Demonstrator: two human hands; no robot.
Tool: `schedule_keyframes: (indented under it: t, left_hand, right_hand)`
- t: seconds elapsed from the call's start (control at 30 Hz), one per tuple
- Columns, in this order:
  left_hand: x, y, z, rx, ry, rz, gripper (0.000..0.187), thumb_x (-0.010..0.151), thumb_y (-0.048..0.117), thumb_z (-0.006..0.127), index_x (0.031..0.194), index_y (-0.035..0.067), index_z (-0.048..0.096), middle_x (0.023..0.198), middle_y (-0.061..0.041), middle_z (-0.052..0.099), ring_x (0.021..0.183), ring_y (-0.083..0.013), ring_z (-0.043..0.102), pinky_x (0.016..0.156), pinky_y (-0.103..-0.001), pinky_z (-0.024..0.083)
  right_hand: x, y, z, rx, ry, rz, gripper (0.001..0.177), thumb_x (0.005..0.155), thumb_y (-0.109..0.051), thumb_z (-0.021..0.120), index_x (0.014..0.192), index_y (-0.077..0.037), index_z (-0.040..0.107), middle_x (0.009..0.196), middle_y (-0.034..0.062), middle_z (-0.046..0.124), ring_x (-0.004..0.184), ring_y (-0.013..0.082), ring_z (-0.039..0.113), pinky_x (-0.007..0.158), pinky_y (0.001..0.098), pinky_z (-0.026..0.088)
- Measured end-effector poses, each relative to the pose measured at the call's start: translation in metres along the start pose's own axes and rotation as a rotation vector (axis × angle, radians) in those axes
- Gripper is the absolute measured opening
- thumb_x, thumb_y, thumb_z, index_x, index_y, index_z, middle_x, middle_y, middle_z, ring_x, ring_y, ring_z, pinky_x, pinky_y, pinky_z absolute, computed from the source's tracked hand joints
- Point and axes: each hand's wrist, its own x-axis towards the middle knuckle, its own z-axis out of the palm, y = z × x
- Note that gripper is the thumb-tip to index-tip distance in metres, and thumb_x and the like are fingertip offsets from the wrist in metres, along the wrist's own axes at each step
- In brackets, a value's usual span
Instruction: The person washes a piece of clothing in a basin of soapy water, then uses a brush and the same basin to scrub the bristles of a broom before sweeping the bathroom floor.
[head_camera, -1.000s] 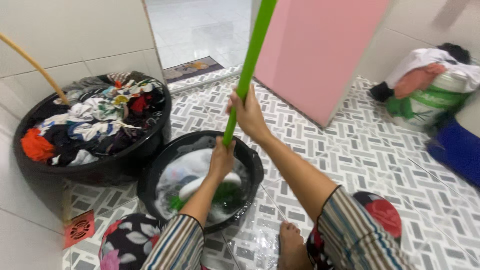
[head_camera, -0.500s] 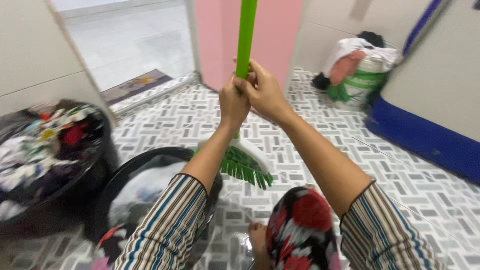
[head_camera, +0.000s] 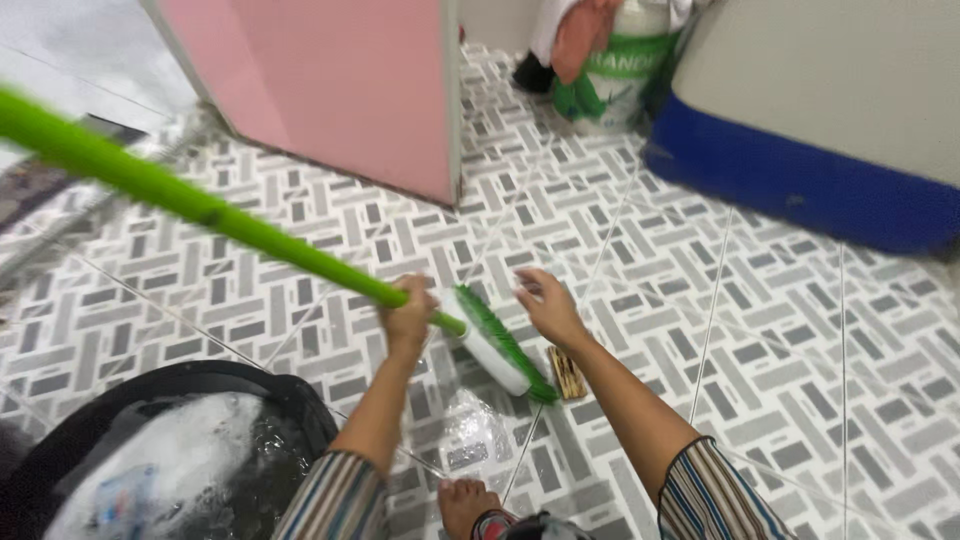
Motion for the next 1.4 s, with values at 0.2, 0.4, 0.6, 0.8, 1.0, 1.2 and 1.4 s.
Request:
schedule_keyframes:
  t: [0.2,0.4,0.6,0.8,1.0,1.2,1.4]
  left_hand:
    - [-0.033,-0.031,-0.065,0.23,-0.131,0.026,0.041,0.104,0.02,0.058,0.066,0.005,0.054,0.057,-0.002,0.055,0.051,-0.0109,0.051,0.051,-0.029,0.046]
    - [-0.024,-0.013,-0.085,-0.01,-0.09,-0.041,0.042,0.105,0.015,0.052,0.064,0.008,0.045,0.052,0.001,0.04,0.045,-0.0108,0.039,0.046,-0.031,0.039]
    - [-0.009,-0.028,-0.134,-0.105,-0.041,0.03,0.044,0.104,0.009,0.046,0.06,0.011,0.038,0.049,-0.002,0.036,0.042,-0.0156,0.036,0.048,-0.039,0.046]
    - [-0.025,-0.042,-0.195,-0.35,0.108,-0.099,0.029,0.103,0.011,0.045,0.074,0.009,0.045,0.056,-0.006,0.042,0.057,-0.0224,0.048,0.079,-0.049,0.055]
    - [-0.021,-0.05,-0.194,-0.383,0.276,-0.231,0.019,0.105,0.014,0.053,0.089,0.005,0.052,0.077,-0.009,0.056,0.079,-0.0238,0.06,0.099,-0.049,0.054]
    - [-0.038,-0.057,-0.199,-0.481,0.486,-0.399,0.02,0.106,0.019,0.051,0.091,0.006,0.053,0.092,-0.012,0.065,0.103,-0.0267,0.069,0.109,-0.045,0.048]
    - [-0.053,-0.043,-0.177,-0.463,0.62,-0.643,0.015,0.105,0.02,0.047,0.111,0.008,0.053,0.122,-0.011,0.063,0.123,-0.0244,0.058,0.115,-0.046,0.042]
  right_hand:
    - [-0.071,0.132,0.014,-0.62,-0.117,0.681,0.057,0.096,-0.039,0.068,0.148,-0.026,0.048,0.153,0.0273,0.034,0.144,0.0441,0.03,0.114,0.0546,0.036]
    - [-0.104,0.136,0.054,-0.823,0.147,0.537,0.074,0.094,-0.033,0.059,0.161,-0.023,0.031,0.14,0.0247,0.047,0.124,0.0407,0.046,0.102,0.0593,0.04]
    - [-0.088,0.108,0.144,-0.703,-0.012,0.123,0.049,0.103,-0.024,0.048,0.151,-0.015,0.042,0.122,0.0175,0.056,0.098,0.0287,0.052,0.087,0.0501,0.043]
    - [-0.098,0.116,0.185,-0.549,0.034,0.238,0.054,0.102,-0.027,0.053,0.149,-0.005,0.039,0.12,0.0229,0.05,0.107,0.0346,0.048,0.091,0.0524,0.039]
    - [-0.093,0.132,0.185,-0.554,0.047,0.224,0.056,0.102,-0.027,0.054,0.15,-0.003,0.039,0.122,0.0232,0.05,0.111,0.038,0.049,0.093,0.0544,0.039]
    - [-0.095,0.138,0.182,-0.551,0.022,0.178,0.059,0.102,-0.028,0.054,0.152,-0.003,0.038,0.123,0.0232,0.05,0.11,0.0387,0.049,0.091,0.0541,0.041]
    - [-0.098,0.138,0.179,-0.582,-0.015,0.148,0.056,0.104,-0.028,0.053,0.151,-0.002,0.038,0.122,0.0216,0.051,0.108,0.0368,0.049,0.088,0.0528,0.041]
